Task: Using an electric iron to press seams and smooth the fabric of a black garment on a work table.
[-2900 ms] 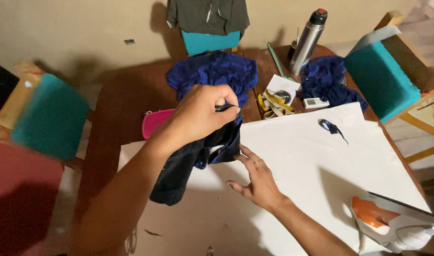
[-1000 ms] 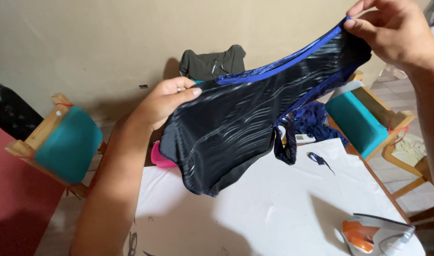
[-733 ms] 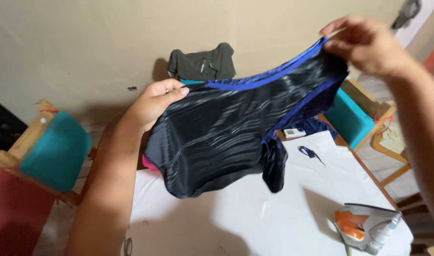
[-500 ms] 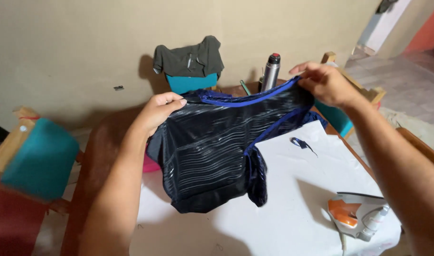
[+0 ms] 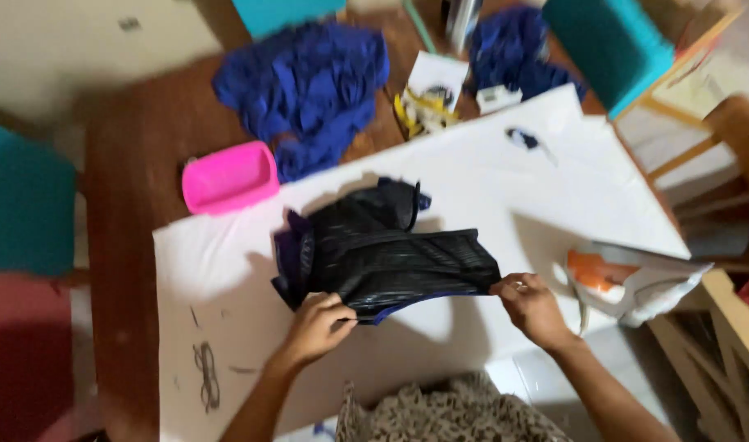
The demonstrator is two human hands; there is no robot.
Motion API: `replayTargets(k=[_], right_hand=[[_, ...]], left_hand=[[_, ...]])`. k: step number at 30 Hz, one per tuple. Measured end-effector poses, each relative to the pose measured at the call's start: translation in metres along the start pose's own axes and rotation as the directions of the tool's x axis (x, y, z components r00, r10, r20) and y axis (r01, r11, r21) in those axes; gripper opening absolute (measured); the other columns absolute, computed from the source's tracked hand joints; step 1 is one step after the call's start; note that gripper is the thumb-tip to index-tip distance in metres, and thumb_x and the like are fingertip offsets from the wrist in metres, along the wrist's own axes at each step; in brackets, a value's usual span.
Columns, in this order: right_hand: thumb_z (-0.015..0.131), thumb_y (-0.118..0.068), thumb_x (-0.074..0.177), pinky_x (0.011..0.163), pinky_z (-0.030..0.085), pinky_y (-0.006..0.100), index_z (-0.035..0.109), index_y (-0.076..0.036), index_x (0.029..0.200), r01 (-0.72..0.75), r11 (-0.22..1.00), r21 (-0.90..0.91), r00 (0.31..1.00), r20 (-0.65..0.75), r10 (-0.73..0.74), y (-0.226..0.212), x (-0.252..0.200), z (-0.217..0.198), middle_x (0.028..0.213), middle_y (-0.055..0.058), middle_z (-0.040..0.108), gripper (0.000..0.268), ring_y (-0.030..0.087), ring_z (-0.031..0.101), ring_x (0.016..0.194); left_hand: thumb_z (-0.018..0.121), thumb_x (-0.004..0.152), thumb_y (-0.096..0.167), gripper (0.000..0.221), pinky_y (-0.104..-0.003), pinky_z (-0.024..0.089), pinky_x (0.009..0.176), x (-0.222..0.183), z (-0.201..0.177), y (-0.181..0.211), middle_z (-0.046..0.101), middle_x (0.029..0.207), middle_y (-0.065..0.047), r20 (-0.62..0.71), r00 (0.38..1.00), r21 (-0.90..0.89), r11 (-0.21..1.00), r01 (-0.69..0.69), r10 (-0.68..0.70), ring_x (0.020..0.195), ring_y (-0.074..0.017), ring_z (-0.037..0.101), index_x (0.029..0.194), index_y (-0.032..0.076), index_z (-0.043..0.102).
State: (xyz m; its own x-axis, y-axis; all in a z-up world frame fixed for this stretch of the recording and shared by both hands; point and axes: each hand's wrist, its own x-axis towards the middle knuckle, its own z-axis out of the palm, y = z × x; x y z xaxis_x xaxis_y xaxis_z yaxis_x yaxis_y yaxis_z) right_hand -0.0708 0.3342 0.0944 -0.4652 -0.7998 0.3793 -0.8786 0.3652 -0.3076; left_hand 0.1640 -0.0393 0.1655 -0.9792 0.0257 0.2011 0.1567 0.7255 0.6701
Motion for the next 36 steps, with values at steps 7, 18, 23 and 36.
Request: replayTargets(k=[7,18,23,36], right_hand=[[0.063,-0.014,0.087,0.088,0.048,0.042,0.074,-0.021,0.096,-0.299,0.953,0.057,0.942,0.177,0.285,-0.015,-0.088,0.077,0.105,-0.006,0.074,0.015,0.021,0.061,0.102],[0.067,-0.005,0.082,0.082,0.064,0.028,0.073,-0.023,0.117,-0.729,0.684,0.036,0.403,0.830,0.386,-0.004,-0.061,0.046,0.111,-0.007,0.080,0.039,0.010,0.078,0.091],[0.070,-0.011,0.083,0.080,0.061,0.042,0.073,-0.016,0.106,-0.636,0.749,0.188,0.734,0.448,0.511,0.064,0.032,0.080,0.098,0.008,0.079,0.024,0.029,0.075,0.091],[0.076,-0.042,0.077,0.073,0.061,0.035,0.073,-0.028,0.089,-0.140,0.914,-0.381,0.806,0.492,0.329,-0.001,0.218,0.153,0.093,-0.009,0.072,0.019,0.015,0.071,0.085]], left_hand=[[0.062,0.094,0.029,0.017,-0.043,0.038,0.066,-0.087,0.152,-0.070,0.055,0.087,-0.007,0.146,0.985,0.269,0.962,0.053,-0.095,0.078,-0.0272,0.048,0.093,0.018,0.075],[0.047,0.098,0.011,0.053,-0.051,0.046,0.093,-0.051,0.092,-0.035,0.048,0.140,-0.012,0.864,0.178,0.361,0.826,0.433,-0.471,0.124,-0.0375,0.043,0.149,0.027,0.043],[0.066,0.086,0.041,0.030,-0.050,0.056,0.086,0.050,0.060,-0.078,0.074,0.108,-0.009,0.496,0.617,0.357,0.792,0.496,-0.611,0.107,-0.0349,0.068,0.109,0.025,0.074],[0.067,0.079,0.020,0.003,-0.036,0.044,0.086,0.155,0.139,-0.228,0.063,0.088,0.000,0.166,0.980,0.569,0.801,-0.188,0.113,0.099,-0.0229,0.051,0.083,0.020,0.068]])
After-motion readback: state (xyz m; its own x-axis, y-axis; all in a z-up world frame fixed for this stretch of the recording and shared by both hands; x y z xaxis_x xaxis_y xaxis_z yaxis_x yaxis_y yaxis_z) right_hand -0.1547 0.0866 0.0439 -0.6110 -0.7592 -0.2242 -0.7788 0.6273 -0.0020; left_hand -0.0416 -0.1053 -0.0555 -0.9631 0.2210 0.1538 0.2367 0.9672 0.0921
